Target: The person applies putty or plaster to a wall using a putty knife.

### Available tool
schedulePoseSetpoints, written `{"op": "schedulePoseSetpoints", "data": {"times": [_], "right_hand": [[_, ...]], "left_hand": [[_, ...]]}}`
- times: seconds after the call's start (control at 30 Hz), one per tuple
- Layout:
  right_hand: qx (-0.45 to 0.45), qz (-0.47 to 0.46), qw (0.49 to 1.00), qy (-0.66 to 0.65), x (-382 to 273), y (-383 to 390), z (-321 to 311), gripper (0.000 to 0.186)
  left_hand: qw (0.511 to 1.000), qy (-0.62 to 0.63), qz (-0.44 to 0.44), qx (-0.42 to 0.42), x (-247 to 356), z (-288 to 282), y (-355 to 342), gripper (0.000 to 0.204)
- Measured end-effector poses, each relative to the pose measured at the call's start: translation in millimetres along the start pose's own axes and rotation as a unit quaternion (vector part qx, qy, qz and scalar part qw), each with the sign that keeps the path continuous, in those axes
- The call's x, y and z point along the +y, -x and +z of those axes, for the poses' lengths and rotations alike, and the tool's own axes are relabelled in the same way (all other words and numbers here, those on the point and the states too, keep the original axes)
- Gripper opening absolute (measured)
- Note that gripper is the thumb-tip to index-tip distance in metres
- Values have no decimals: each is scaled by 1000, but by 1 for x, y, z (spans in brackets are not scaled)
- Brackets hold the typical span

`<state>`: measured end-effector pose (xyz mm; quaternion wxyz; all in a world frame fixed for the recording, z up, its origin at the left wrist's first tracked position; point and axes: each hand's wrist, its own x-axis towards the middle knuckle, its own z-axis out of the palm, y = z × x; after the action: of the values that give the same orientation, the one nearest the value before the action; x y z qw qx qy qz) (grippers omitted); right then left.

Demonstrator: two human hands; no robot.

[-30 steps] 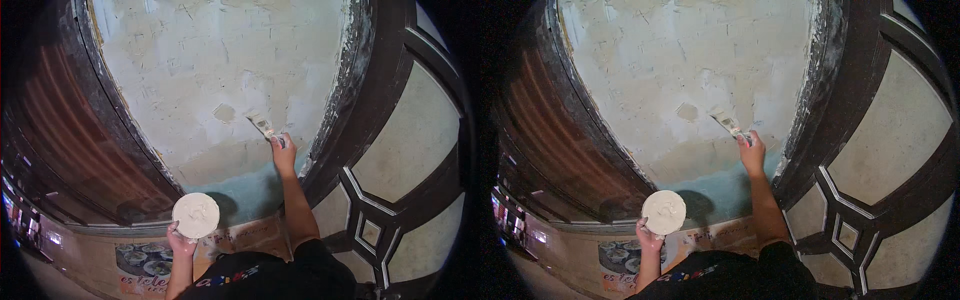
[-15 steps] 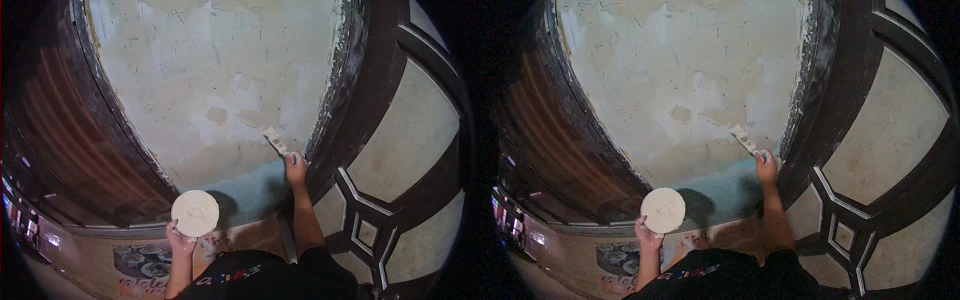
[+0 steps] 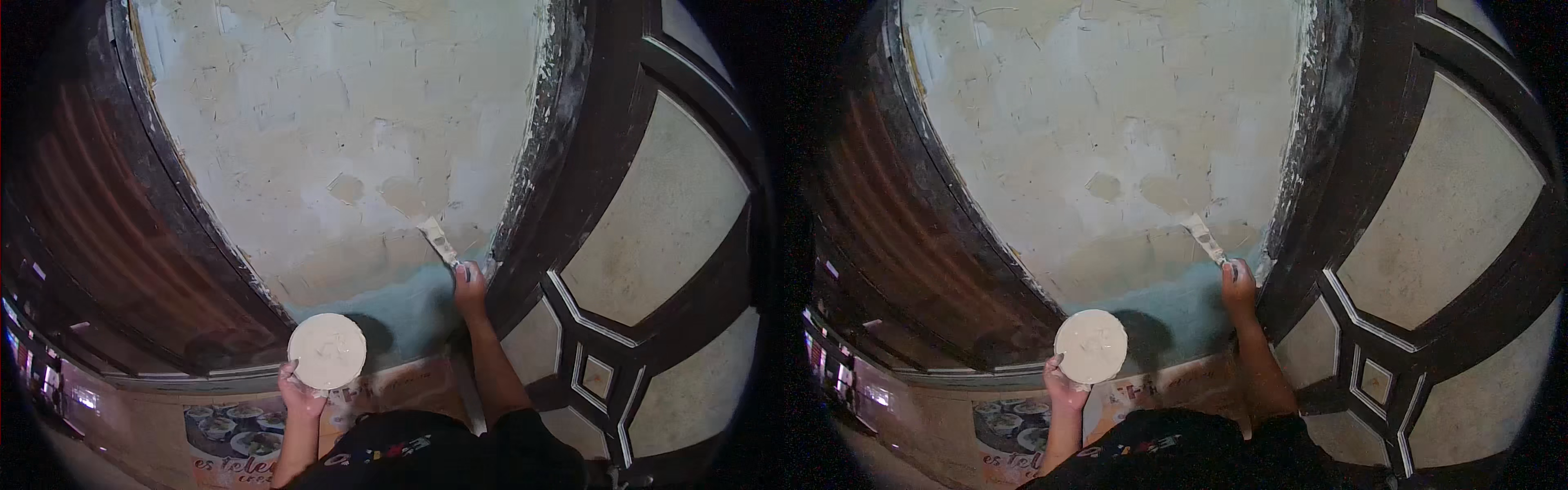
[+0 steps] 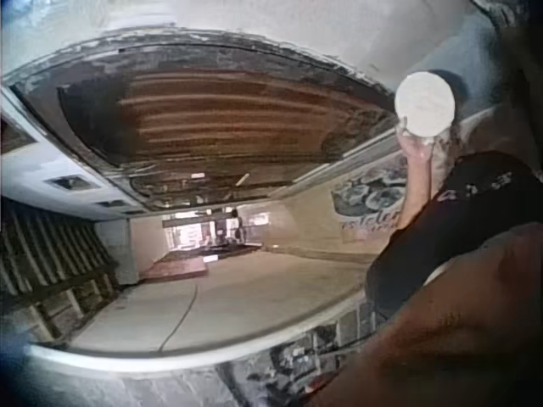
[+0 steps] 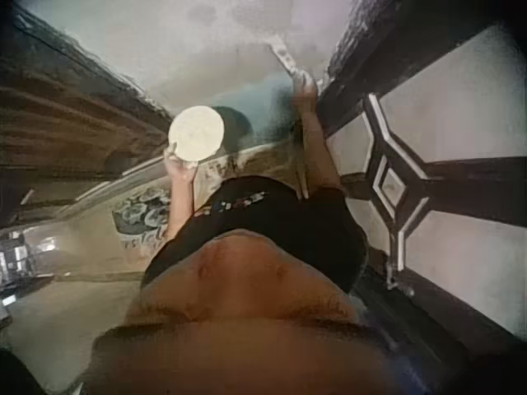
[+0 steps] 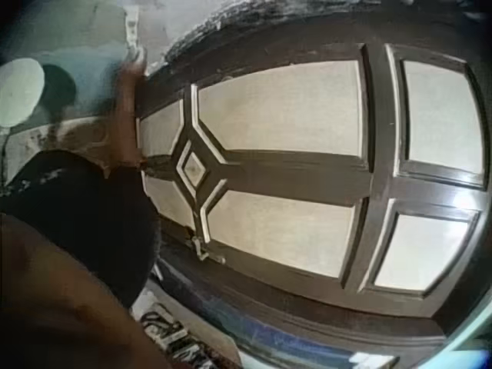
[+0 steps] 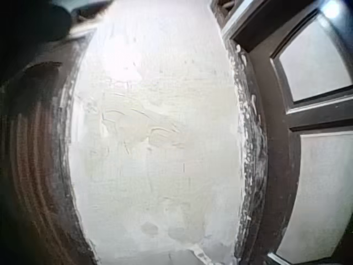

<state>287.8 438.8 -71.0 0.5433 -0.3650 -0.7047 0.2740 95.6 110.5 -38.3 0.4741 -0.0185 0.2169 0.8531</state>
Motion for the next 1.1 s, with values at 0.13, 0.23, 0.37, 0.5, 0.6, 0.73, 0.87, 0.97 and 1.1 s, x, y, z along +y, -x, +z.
{"op": "schedulePoseSetpoints", "data": {"times": [0.13, 0.23, 0.37, 0.5, 0.6, 0.73, 0.87, 0.97, 1.1], "right_hand": [[-145, 82, 985, -48, -42, 14, -13, 22], [-347, -77, 930, -90, -66, 11, -4, 25], [-501, -83, 861, -27, -83, -1, -4, 28], [-516, -64, 854, 38, -56, -33, -51, 29], [-471, -28, 879, 71, -72, -33, -67, 28], [-374, -67, 925, 29, -96, -18, -56, 27], [-343, -156, 926, 15, -87, 6, -40, 30], [-316, -209, 922, 80, -71, 1, -63, 35], [-276, -187, 935, 121, -54, -11, -89, 30]], "left_hand": [[1000, -5, -5, -14, -7, -3, -2, 63], [999, -4, -29, -38, -15, 2, -11, 64], [997, 28, -44, -62, -19, 15, -22, 62], [998, 27, -24, -45, -18, 17, -24, 62], [998, 35, -14, -51, -22, 15, -21, 64], [995, 60, -35, -78, -31, 25, -24, 60], [997, 61, -33, -42, -37, 30, -26, 61], [998, 49, -29, -25, -38, 35, -22, 62], [998, 42, -8, -47, -47, 27, -22, 61]]}}
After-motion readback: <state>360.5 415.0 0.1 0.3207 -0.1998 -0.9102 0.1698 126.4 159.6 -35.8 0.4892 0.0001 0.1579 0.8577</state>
